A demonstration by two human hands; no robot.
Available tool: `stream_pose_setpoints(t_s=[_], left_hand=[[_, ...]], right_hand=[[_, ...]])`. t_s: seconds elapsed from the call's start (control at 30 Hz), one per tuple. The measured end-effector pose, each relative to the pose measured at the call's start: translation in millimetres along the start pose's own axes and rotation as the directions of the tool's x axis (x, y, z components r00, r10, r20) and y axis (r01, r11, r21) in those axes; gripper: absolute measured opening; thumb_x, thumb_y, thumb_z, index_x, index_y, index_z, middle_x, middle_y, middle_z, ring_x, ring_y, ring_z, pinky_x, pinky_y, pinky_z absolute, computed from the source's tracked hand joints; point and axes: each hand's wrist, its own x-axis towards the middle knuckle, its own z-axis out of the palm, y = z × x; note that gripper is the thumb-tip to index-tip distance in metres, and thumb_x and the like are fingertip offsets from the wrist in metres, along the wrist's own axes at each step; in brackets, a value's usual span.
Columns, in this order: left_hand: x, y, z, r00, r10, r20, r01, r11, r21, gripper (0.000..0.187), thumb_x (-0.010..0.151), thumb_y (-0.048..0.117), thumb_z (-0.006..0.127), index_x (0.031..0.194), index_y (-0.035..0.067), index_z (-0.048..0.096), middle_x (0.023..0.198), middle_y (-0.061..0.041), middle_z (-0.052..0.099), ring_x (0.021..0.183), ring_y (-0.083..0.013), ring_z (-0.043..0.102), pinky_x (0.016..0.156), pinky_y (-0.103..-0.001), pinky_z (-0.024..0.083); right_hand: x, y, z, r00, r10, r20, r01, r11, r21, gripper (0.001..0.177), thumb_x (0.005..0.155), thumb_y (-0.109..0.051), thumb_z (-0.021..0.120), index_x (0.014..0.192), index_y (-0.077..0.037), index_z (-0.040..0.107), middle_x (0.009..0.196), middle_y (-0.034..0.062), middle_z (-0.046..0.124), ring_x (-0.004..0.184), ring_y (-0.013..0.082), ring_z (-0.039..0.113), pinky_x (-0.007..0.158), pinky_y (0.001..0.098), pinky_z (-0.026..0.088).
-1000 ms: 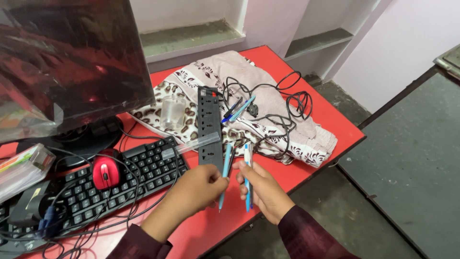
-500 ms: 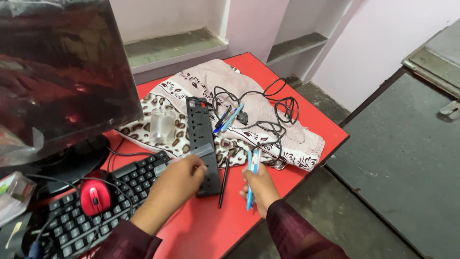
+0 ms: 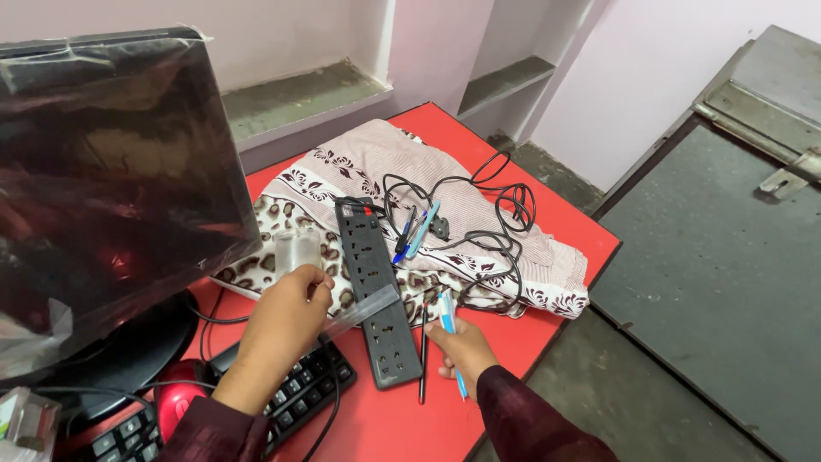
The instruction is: The person organizes a cluttered desk by placing pens into a clear plastic cup and moving the cup to a wall shelf. They then coil the power strip cable around the strip body and place the power strip on the desk.
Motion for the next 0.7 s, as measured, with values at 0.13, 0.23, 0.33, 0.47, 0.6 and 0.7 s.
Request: stream_pose_setpoints(t_s=[0.13,0.23,0.33,0.47,0.6,0.7], left_hand=[[14,-11,-3,0.998,0.049,-0.043,-0.045,0.995,0.092,0.026,0.092,0.027,0.06,0.106,0.009,0.072,0.096,-0.017,0.075,0.093,-0.0374,0.071,0.08,-0.047,0.054],[23,-22,-5,0.992,0.092,-0.09,-0.077,0.985,0.156,0.026,0.091,0.024,0.059,0.11,0.01,0.071,0.108,-0.017,0.073,0.1,-0.0378,0.068,0.083,-0.048,0.053],[34,-30,-4,0.977,0.161,-0.137,-0.127,0.964,0.233,0.028,0.091,0.023,0.059,0.115,0.01,0.068,0.119,-0.017,0.068,0.106,-0.0392,0.065,0.087,-0.049,0.052],[48,-40,5,0.965,0.213,-0.154,-0.159,0.94,0.303,0.042,0.088,0.022,0.064,0.127,0.007,0.059,0.124,-0.023,0.06,0.108,-0.0446,0.062,0.089,-0.05,0.051],[57,-43,19,0.895,0.391,-0.215,-0.292,0.877,0.381,0.06,0.08,0.025,0.073,0.132,0.003,0.052,0.126,-0.027,0.055,0.11,-0.0479,0.059,0.086,-0.051,0.053],[62,-33,24,0.966,0.198,-0.167,-0.092,0.866,0.492,0.072,0.082,0.034,0.075,0.141,0.008,0.043,0.125,-0.022,0.055,0.111,-0.0425,0.06,0.084,-0.052,0.053]], right_hand=[[10,8,11,0.997,0.021,-0.07,-0.029,0.992,-0.119,0.029,0.089,-0.036,0.071,0.106,-0.013,0.065,0.076,-0.0046,0.048,0.065,0.0094,0.047,0.062,0.0315,0.049],[19,14,17,0.994,0.025,-0.107,-0.046,0.978,-0.205,0.026,0.09,-0.032,0.071,0.104,-0.012,0.063,0.079,-0.005,0.055,0.069,0.0093,0.051,0.062,0.0328,0.048],[24,17,19,0.992,-0.022,-0.126,-0.014,0.962,-0.272,0.024,0.089,-0.03,0.069,0.099,-0.009,0.062,0.076,-0.0013,0.052,0.066,0.0132,0.05,0.059,0.0356,0.046],[15,10,16,0.988,-0.006,-0.155,-0.03,0.973,-0.227,0.021,0.091,-0.033,0.065,0.098,-0.013,0.063,0.076,-0.0017,0.05,0.068,0.0124,0.048,0.062,0.0341,0.044],[6,-1,6,0.987,-0.027,-0.158,0.0,0.985,-0.174,0.025,0.093,-0.036,0.062,0.097,-0.011,0.062,0.074,-0.0001,0.046,0.066,0.0137,0.045,0.06,0.0333,0.041],[2,-7,0,0.978,-0.176,-0.11,0.159,0.976,-0.149,0.028,0.095,-0.034,0.063,0.096,-0.006,0.064,0.079,-0.0024,0.053,0.073,0.0095,0.048,0.068,0.0287,0.044]])
